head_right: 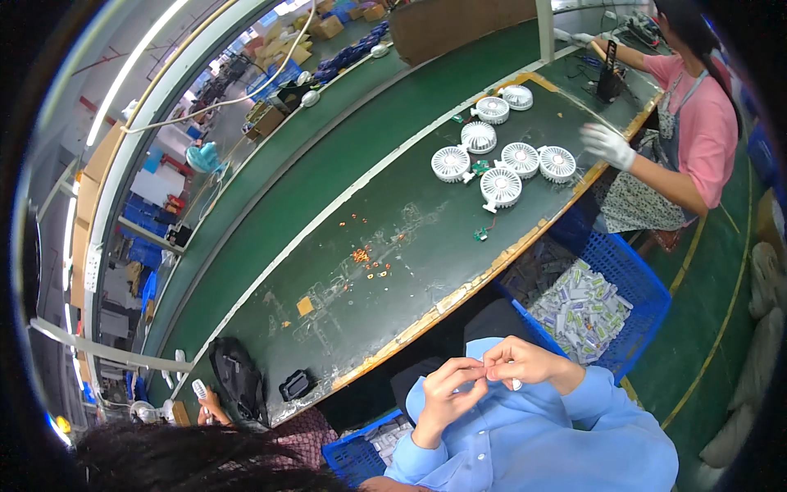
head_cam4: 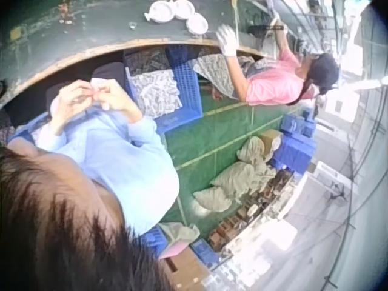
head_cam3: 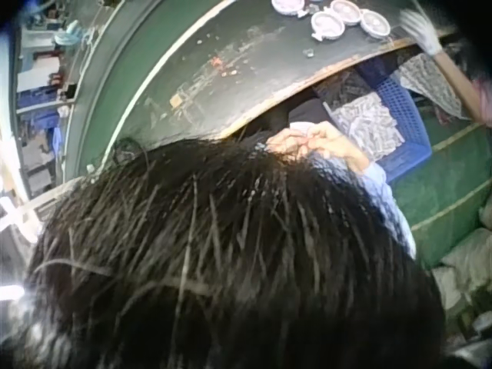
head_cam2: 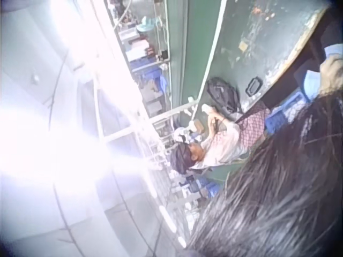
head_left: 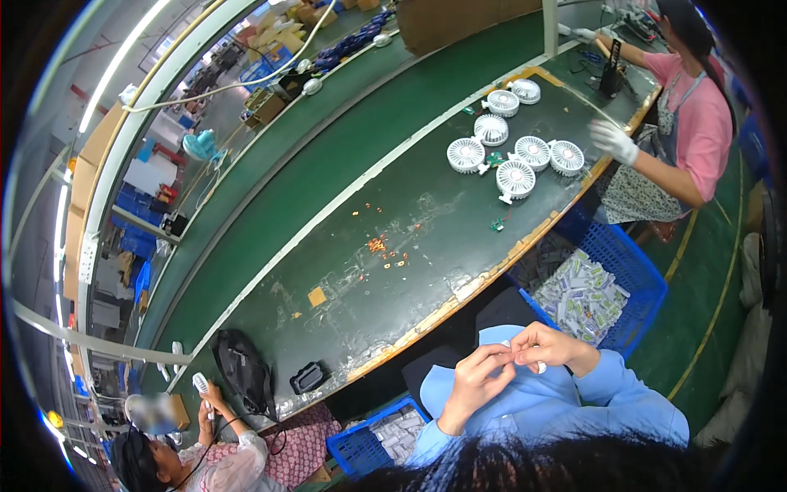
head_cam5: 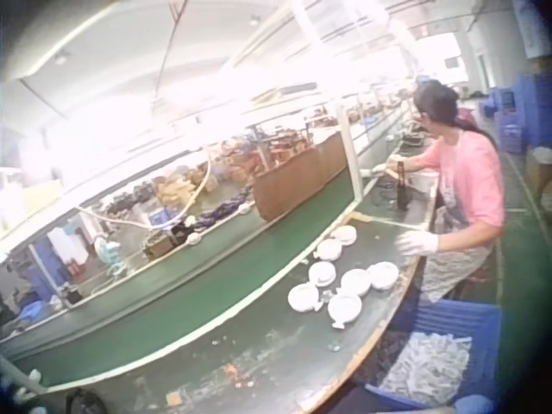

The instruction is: The person assembles small portable fans by connecting circuit boards, wires, and casings, fitting fan heads onto the handles by hand, and placing the assembled units on the workbench.

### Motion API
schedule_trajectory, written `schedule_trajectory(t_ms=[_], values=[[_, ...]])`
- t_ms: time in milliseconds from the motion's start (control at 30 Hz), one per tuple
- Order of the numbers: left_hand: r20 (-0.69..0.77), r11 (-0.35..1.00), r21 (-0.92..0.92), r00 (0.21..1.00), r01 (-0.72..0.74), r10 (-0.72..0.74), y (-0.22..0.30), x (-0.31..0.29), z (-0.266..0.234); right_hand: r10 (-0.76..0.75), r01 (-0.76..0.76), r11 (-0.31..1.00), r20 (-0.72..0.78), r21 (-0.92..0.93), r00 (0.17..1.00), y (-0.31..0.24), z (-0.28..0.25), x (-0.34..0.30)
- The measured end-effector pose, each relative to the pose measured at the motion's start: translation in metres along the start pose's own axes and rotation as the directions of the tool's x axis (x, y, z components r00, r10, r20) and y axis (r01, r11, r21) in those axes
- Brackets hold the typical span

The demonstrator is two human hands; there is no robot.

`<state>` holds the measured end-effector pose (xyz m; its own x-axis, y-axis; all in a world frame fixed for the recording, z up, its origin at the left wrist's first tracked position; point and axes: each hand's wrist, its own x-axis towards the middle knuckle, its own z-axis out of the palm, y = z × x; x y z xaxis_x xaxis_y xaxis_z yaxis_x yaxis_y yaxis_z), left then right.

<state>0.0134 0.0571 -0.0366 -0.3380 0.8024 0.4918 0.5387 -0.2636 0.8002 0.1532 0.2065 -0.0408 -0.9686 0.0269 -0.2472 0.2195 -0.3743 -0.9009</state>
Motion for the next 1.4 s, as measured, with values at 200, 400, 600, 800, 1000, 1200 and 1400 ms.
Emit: schedule_trajectory(t_ms=[200, 400, 600, 800, 1000, 1200, 1400], values=[[-0.208, 0.933, -0.271, 0.932, 0.236, -0.296, -0.008, -0.001, -0.017, -0.167, 0.160, 0.909, -0.017, 0.385, 0.986, 0.016, -0.044, -0.048], [-0.070, 0.990, -0.040, 0.988, 0.135, -0.138, -0.012, 0.013, -0.009, -0.400, -0.606, 0.244, -0.648, -0.757, 0.648, 0.039, -0.100, -0.073], [0.024, 0.994, 0.039, 0.995, 0.100, -0.101, -0.009, 0.012, 0.007, -0.254, 0.232, 0.966, -0.226, -0.118, 0.941, 0.018, -0.002, -0.022], [-0.007, 0.997, -0.013, 0.997, 0.078, -0.078, -0.003, 0.017, -0.004, -0.309, 0.299, 0.951, -0.245, -0.077, 0.919, 0.006, 0.010, 0.002], [-0.041, 0.995, 0.089, 0.998, 0.040, -0.037, -0.002, 0.022, -0.021, -0.396, 0.452, 0.875, -0.284, 0.171, 0.873, 0.014, 0.016, 0.021], [-0.061, 0.994, 0.096, 0.997, 0.048, -0.042, -0.008, 0.020, -0.034, -0.373, 0.425, 0.889, -0.270, 0.169, 0.888, 0.010, 0.023, 0.033], [-0.061, 0.999, -0.013, 0.997, 0.047, -0.047, -0.001, 0.014, -0.032, -0.425, 0.438, 0.897, -0.365, -0.051, 0.828, -0.004, 0.012, 0.039]])
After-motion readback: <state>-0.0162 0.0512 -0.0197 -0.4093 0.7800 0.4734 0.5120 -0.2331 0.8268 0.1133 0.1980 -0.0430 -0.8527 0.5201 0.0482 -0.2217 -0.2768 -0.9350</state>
